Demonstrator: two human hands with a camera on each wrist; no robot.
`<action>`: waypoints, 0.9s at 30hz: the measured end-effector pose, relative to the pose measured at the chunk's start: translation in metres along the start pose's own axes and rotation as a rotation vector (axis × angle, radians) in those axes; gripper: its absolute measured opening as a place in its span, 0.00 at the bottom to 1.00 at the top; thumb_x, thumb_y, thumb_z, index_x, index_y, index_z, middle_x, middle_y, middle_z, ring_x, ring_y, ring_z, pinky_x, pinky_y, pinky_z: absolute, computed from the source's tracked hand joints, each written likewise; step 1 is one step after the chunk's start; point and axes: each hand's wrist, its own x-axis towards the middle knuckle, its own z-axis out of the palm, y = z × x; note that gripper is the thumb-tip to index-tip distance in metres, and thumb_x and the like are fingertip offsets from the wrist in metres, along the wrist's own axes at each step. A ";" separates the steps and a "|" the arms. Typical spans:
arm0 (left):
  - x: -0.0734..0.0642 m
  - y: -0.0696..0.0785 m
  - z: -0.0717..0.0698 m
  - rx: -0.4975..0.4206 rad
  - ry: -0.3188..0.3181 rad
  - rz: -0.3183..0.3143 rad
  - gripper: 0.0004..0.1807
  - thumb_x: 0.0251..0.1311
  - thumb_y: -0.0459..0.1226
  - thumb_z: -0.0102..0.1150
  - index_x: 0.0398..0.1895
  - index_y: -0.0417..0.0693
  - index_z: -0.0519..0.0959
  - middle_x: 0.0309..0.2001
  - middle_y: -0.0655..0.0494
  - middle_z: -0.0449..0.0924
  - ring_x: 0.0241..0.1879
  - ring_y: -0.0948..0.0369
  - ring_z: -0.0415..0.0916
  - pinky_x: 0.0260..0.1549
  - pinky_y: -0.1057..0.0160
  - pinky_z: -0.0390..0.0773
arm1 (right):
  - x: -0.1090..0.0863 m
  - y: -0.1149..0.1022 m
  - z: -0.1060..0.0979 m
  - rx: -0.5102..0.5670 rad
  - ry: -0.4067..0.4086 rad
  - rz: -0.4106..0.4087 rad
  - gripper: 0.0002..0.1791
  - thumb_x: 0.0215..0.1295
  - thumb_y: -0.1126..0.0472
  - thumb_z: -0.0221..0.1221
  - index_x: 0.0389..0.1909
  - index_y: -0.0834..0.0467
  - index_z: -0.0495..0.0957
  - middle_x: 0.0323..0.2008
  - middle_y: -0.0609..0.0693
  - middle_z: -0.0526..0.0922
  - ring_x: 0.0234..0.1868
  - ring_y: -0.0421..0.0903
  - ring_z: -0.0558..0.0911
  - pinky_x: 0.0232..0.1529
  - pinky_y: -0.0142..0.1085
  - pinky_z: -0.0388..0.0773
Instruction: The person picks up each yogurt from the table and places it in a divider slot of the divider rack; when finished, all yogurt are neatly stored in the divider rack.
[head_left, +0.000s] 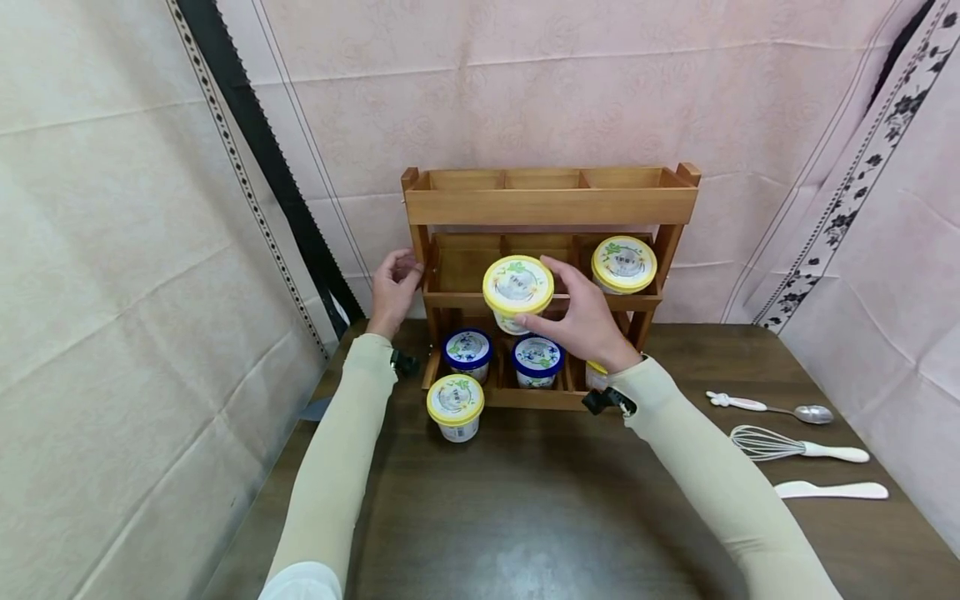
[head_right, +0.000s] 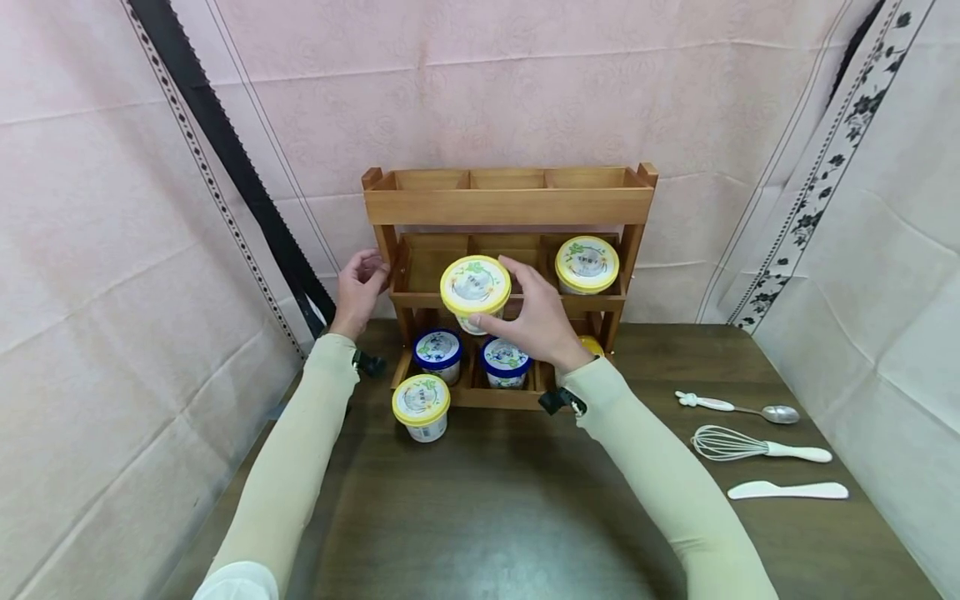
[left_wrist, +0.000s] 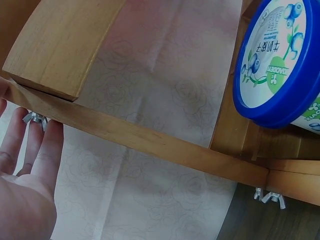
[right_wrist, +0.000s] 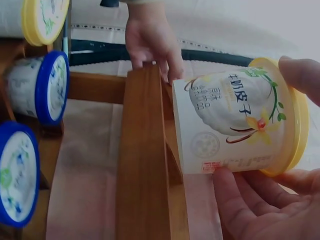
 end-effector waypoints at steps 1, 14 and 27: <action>0.000 0.000 0.000 0.000 0.000 0.000 0.19 0.74 0.44 0.64 0.64 0.55 0.80 0.57 0.49 0.81 0.55 0.54 0.78 0.59 0.56 0.80 | 0.003 0.000 -0.002 0.003 0.007 0.012 0.56 0.57 0.45 0.78 0.81 0.54 0.60 0.67 0.54 0.76 0.58 0.51 0.84 0.57 0.51 0.87; 0.000 0.001 0.000 -0.008 -0.007 -0.010 0.19 0.74 0.43 0.64 0.65 0.54 0.80 0.57 0.50 0.82 0.54 0.56 0.78 0.57 0.59 0.80 | 0.040 0.014 -0.005 -0.003 0.114 0.075 0.53 0.61 0.40 0.74 0.80 0.54 0.60 0.70 0.56 0.72 0.67 0.50 0.77 0.66 0.47 0.82; -0.001 0.000 -0.001 -0.007 -0.009 0.005 0.18 0.74 0.45 0.64 0.63 0.55 0.80 0.57 0.50 0.81 0.55 0.55 0.77 0.57 0.56 0.80 | 0.052 0.029 0.003 -0.146 0.179 0.141 0.53 0.61 0.45 0.75 0.81 0.57 0.58 0.67 0.60 0.72 0.63 0.57 0.73 0.61 0.50 0.78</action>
